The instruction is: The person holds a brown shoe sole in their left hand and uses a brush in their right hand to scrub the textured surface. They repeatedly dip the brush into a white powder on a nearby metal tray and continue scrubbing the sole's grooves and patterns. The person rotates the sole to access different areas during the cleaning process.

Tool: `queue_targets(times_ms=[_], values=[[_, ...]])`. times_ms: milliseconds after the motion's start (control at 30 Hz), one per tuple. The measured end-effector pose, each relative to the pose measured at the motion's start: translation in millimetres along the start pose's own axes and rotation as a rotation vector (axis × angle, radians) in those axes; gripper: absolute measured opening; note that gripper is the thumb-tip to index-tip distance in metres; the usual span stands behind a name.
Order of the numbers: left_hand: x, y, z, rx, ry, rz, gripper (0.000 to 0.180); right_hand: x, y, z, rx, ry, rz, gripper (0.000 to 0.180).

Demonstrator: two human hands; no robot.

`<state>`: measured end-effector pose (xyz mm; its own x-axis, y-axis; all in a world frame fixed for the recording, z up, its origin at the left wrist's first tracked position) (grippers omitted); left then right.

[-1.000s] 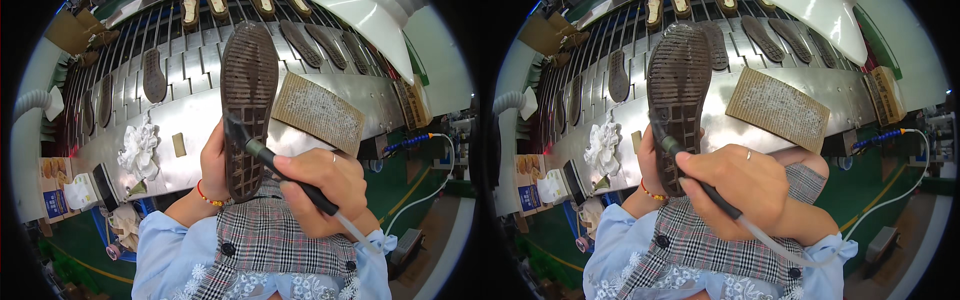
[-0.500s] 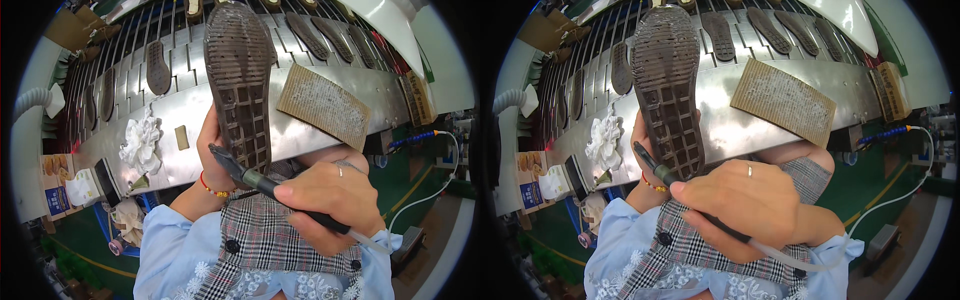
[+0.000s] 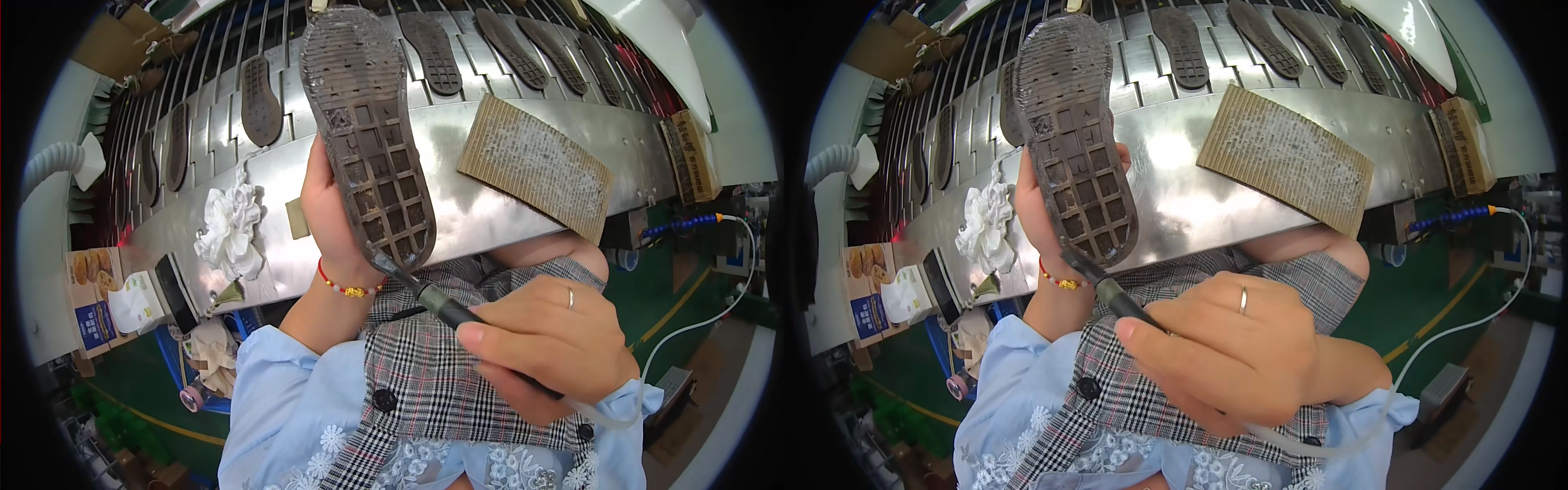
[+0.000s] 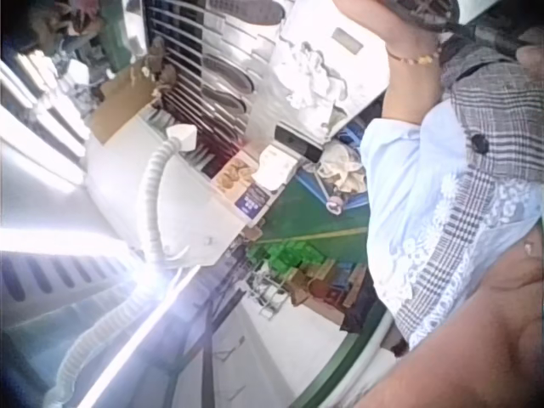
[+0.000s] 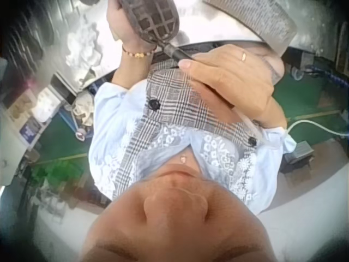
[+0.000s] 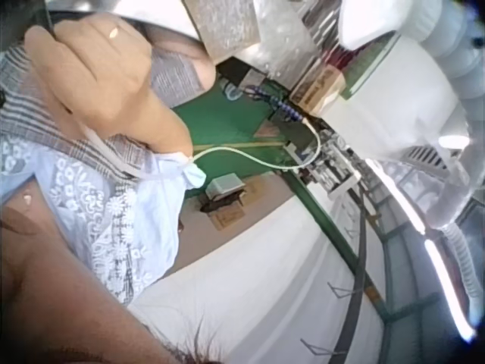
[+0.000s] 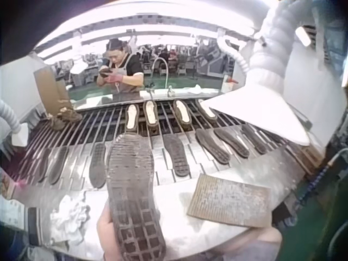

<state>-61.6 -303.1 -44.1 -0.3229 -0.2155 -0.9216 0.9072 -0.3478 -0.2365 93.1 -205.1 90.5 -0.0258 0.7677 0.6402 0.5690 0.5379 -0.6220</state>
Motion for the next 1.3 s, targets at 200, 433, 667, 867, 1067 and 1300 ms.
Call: queue_targets(times_ms=[200, 433, 667, 867, 1067, 1300], values=[[-0.7, -7.1, -6.3, 0.102, 0.155, -0.053, 0.053, 7.9, 0.8, 4.6, -0.004, -0.02, -0.04, 0.032], [1.3, -7.9, -12.3, 0.198, 0.215, -0.122, 0.055, 4.8, 7.6, 10.9, 0.033, -0.039, -0.095, 0.038], [30.5, -56.3, 0.2, 0.188, 0.031, -0.01, 0.055, 20.1, 10.2, 33.2, -0.128, -0.123, -0.184, 0.035], [130.6, -147.7, 107.2, -0.157, -0.786, 0.431, 0.054, 39.1, 17.9, 45.0, -0.258, 0.015, 0.04, 0.026], [225.6, -125.6, 248.6, 0.077, -2.21, 1.336, 0.074, 42.0, 56.3, 72.2, -0.428, -0.031, 0.194, 0.023], [227.3, -157.2, 211.4, 0.039, -0.842, 0.624, 0.043, 34.1, 74.7, 95.6, -0.66, -0.384, 0.451, 0.027]])
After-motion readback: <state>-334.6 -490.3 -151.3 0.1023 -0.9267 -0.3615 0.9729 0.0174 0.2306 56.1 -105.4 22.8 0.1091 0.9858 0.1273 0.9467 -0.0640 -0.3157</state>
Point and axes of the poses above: each hand's wrist, its own y-axis away from the middle knuckle, its own x-axis out of the back of the hand, z = x × y, the point moved 9 cm from there along -y, towards the middle knuckle, and after that the axes turned 5 degrees about -z, right-handed, at the moved point
